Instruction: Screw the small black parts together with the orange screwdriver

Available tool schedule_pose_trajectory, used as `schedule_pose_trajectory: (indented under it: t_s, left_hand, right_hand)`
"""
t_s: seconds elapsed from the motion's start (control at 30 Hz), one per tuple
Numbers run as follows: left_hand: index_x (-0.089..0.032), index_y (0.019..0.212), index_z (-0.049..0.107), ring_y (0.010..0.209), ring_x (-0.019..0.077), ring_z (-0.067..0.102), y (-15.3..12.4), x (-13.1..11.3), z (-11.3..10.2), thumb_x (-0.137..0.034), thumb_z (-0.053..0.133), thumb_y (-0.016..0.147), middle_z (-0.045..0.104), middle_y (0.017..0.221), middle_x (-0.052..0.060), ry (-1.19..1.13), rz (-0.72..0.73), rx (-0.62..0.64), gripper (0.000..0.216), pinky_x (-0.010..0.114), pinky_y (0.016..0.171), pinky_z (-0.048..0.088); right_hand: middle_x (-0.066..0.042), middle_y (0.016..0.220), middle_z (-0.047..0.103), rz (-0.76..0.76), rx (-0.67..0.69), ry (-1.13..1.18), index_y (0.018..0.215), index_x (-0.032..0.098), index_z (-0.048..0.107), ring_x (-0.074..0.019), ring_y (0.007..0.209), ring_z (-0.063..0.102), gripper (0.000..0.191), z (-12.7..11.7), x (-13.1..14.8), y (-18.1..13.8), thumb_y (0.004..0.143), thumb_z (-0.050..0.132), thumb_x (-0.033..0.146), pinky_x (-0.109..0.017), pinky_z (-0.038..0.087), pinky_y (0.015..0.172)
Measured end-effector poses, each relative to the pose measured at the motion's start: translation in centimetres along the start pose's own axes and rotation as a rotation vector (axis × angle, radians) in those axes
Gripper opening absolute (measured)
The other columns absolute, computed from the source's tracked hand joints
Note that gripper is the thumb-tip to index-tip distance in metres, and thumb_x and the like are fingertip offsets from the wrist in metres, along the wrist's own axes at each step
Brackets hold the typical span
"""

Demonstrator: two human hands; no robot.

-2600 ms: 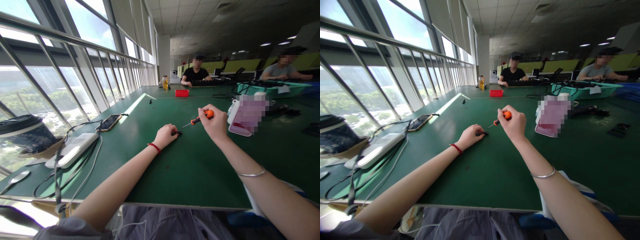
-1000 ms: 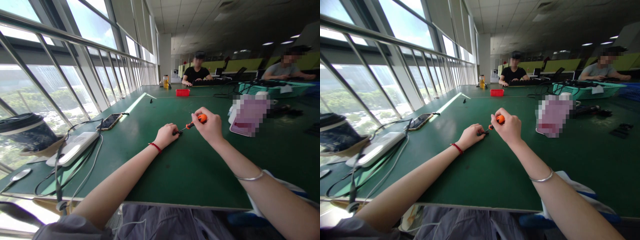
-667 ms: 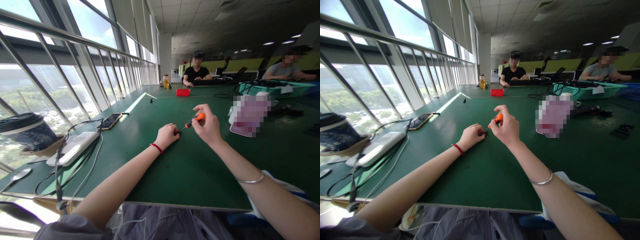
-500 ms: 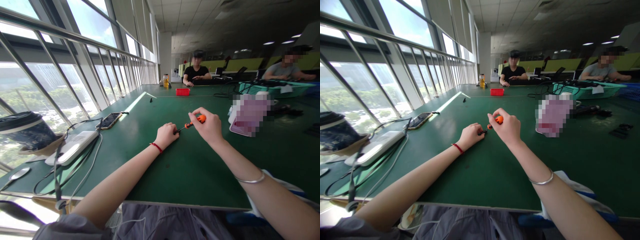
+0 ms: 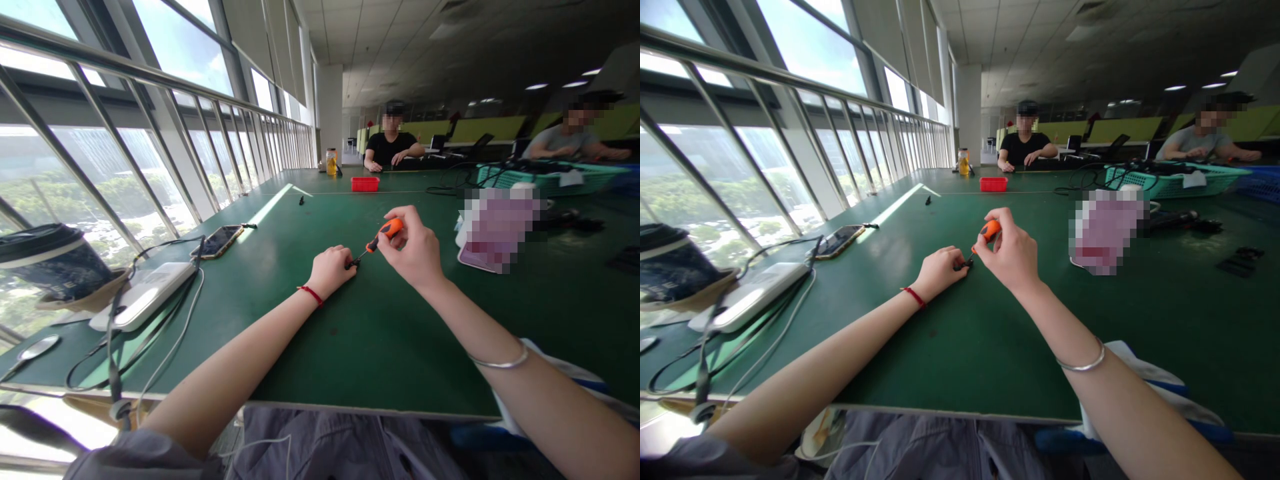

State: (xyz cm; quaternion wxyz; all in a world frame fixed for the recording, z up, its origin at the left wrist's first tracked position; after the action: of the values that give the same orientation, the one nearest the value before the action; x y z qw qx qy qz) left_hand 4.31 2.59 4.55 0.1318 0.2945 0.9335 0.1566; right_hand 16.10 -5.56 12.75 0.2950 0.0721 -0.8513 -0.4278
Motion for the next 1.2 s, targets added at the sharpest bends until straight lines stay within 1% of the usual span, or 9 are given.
schedule_pose_trajectory:
  t_s: [0.1,0.27,0.53,0.7,0.77,0.83,0.97,1.1,1.2]
  left_hand:
    - [-0.019,0.077,0.059,0.081,0.0172,0.058,0.02,0.06,0.03,-0.027,0.056,0.076,0.062,0.087,0.002,0.002,0.004,-0.008,0.008,0.025,0.064,0.043]
    - [-0.019,0.076,0.059,0.081,0.0166,0.058,0.06,0.11,0.16,-0.027,0.055,0.076,0.062,0.088,0.002,-0.006,0.008,-0.003,0.009,0.024,0.062,0.042]
    - [-0.019,0.076,0.059,0.083,0.0176,0.058,0.06,0.06,0.13,-0.027,0.055,0.077,0.062,0.087,0.003,-0.005,0.011,0.000,0.008,0.025,0.065,0.043]
    - [-0.020,0.078,0.060,0.084,0.0175,0.058,0.05,0.13,0.18,-0.027,0.055,0.077,0.062,0.089,0.003,-0.011,-0.006,0.020,0.009,0.025,0.066,0.044]
    - [-0.019,0.078,0.060,0.085,0.0175,0.058,0.06,0.13,0.21,-0.027,0.055,0.077,0.062,0.090,0.003,-0.013,-0.006,0.023,0.009,0.025,0.067,0.043]
    - [-0.019,0.078,0.060,0.084,0.0175,0.058,0.06,0.11,0.21,-0.027,0.055,0.077,0.062,0.089,0.003,-0.013,-0.002,0.018,0.009,0.025,0.066,0.043]
    - [-0.019,0.079,0.060,0.084,0.0177,0.058,0.05,-0.02,0.13,-0.026,0.055,0.077,0.063,0.089,0.003,-0.006,0.012,0.004,0.009,0.025,0.065,0.043]
    - [-0.019,0.080,0.060,0.086,0.0182,0.058,0.02,0.01,0.18,-0.027,0.055,0.077,0.063,0.090,0.003,0.001,-0.001,0.020,0.010,0.026,0.067,0.044]
    - [-0.019,0.081,0.060,0.086,0.0185,0.058,-0.01,-0.04,0.19,-0.027,0.054,0.077,0.063,0.090,0.003,-0.001,-0.002,0.027,0.010,0.026,0.067,0.044]
  right_hand:
    - [0.003,0.056,0.055,0.020,0.007,-0.070,0.084,0.023,0.056,-0.0145,0.052,0.053,0.019,-0.21,0.11,0.11,0.079,0.051,0.040,-0.024,0.032,0.051]
    - [0.002,0.051,0.051,0.050,0.001,-0.054,0.073,0.022,0.057,-0.0126,0.048,0.048,0.032,-0.57,-0.13,0.22,0.084,0.045,0.049,-0.023,0.029,0.049]
    - [0.000,0.070,0.062,0.038,0.022,-0.016,0.088,0.023,0.058,-0.0142,0.056,0.054,0.016,-0.33,-0.08,0.17,0.079,0.047,0.029,-0.024,0.032,0.051]
    - [0.001,0.054,0.055,0.080,0.010,-0.071,0.077,0.023,0.059,-0.0147,0.051,0.051,0.026,-0.48,-0.42,0.20,0.082,0.047,0.045,-0.024,0.028,0.048]
    - [0.002,0.053,0.053,0.080,0.008,-0.065,0.077,0.023,0.059,-0.0144,0.050,0.050,0.025,-0.47,-0.45,0.18,0.081,0.048,0.045,-0.024,0.029,0.048]
    - [0.002,0.056,0.055,0.066,0.020,-0.038,0.086,0.023,0.059,-0.0143,0.051,0.051,0.019,-0.30,-0.35,0.15,0.080,0.049,0.038,-0.024,0.031,0.050]
    - [0.002,0.063,0.057,0.043,0.053,-0.009,0.102,0.022,0.053,-0.0150,0.054,0.052,0.028,0.11,-0.08,0.13,0.077,0.050,0.035,-0.025,0.033,0.051]
    - [0.002,0.057,0.054,0.088,0.044,-0.076,0.089,0.023,0.057,-0.0164,0.053,0.051,0.032,0.14,-0.54,0.13,0.076,0.052,0.052,-0.025,0.032,0.051]
    - [0.001,0.059,0.055,0.081,0.044,-0.055,0.082,0.024,0.059,-0.0157,0.054,0.051,0.028,0.29,-0.61,0.08,0.076,0.053,0.050,-0.026,0.034,0.053]
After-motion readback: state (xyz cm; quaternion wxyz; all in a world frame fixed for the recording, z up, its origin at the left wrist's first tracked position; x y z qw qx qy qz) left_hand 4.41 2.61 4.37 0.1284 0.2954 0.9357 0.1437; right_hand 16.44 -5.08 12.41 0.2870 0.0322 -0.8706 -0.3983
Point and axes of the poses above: each hand's wrist, its own y-axis towards the middle knuckle, its own z-axis out of the palm, x = y × z, the point moved 10 cm from there along y, towards the middle knuckle
